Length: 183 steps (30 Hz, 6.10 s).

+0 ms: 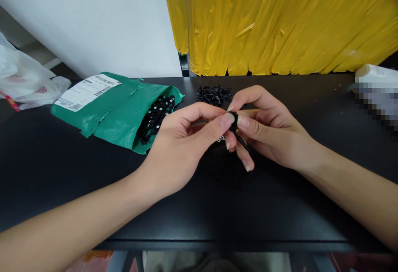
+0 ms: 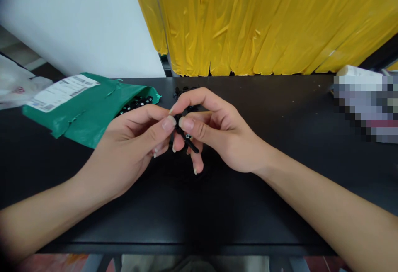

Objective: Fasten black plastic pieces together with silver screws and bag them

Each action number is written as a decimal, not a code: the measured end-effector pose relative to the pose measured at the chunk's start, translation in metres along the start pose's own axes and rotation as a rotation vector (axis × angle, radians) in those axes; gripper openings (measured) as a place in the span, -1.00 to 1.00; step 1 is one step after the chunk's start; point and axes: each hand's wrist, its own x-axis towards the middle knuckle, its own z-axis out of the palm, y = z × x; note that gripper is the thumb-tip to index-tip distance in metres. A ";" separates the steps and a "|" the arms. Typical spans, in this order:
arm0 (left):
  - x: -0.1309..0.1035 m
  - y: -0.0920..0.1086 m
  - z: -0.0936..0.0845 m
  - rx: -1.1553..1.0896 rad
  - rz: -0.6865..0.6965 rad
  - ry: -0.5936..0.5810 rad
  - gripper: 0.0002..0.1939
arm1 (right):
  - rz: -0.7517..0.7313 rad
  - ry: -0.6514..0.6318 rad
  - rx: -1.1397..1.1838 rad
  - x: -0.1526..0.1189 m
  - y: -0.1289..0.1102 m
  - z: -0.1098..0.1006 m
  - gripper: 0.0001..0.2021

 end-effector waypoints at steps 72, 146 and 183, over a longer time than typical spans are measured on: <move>0.004 -0.003 -0.004 -0.096 -0.005 -0.056 -0.95 | -0.030 0.018 0.022 0.000 0.001 0.002 -0.91; 0.003 0.002 0.001 -0.070 0.002 -0.028 -0.87 | 0.107 0.016 0.018 -0.005 -0.005 0.003 -0.93; 0.007 -0.002 0.001 -0.006 0.028 0.017 -0.84 | 0.062 0.057 -0.053 -0.004 -0.007 0.001 -0.89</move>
